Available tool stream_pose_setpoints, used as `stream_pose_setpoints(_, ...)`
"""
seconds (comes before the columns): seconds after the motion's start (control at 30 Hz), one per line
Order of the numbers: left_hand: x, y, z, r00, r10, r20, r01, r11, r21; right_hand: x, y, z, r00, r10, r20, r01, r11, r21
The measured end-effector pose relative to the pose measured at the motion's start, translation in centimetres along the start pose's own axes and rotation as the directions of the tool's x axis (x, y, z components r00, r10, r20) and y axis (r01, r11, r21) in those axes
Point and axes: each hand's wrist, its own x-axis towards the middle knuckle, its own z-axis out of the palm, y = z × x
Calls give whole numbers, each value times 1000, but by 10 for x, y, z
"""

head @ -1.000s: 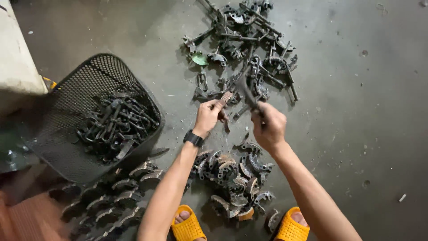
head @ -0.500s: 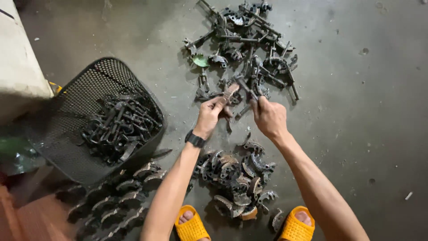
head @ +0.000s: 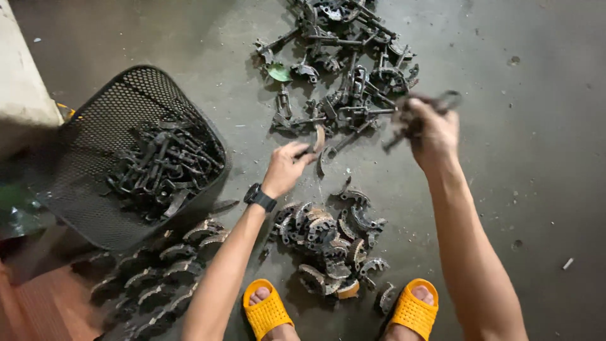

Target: Sorting various mechanical components, including brake shoes and engine parts, from a pile on the floor.

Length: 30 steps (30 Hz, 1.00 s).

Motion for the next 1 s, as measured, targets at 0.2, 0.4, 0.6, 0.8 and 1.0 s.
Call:
stream_pose_setpoints(0.2, -42, 12, 8, 957, -158, 242, 117, 978, 175, 55, 122, -81, 699, -88, 710, 682, -220, -698)
stream_pose_setpoints(0.4, -98, 72, -2, 867, -113, 485, 26, 983, 182, 47, 172, -73, 664, 291, 688, 729, -456, -511)
stream_pose_setpoints(0.6, -120, 101, 9, 770, 70, 634, -240, 953, 186, 43, 163, -78, 637, 279, 719, 751, -435, -496)
stream_pose_setpoints(0.8, -102, 18, 31, 971, -117, 209, 88, 986, 144, 19, 75, -25, 959, -110, 259, 281, 441, -853)
stream_pose_setpoints(1.0, -34, 53, 28, 985, -163, -56, 143, 953, -267, -45, 29, 35, 965, -69, 252, 193, 837, -512)
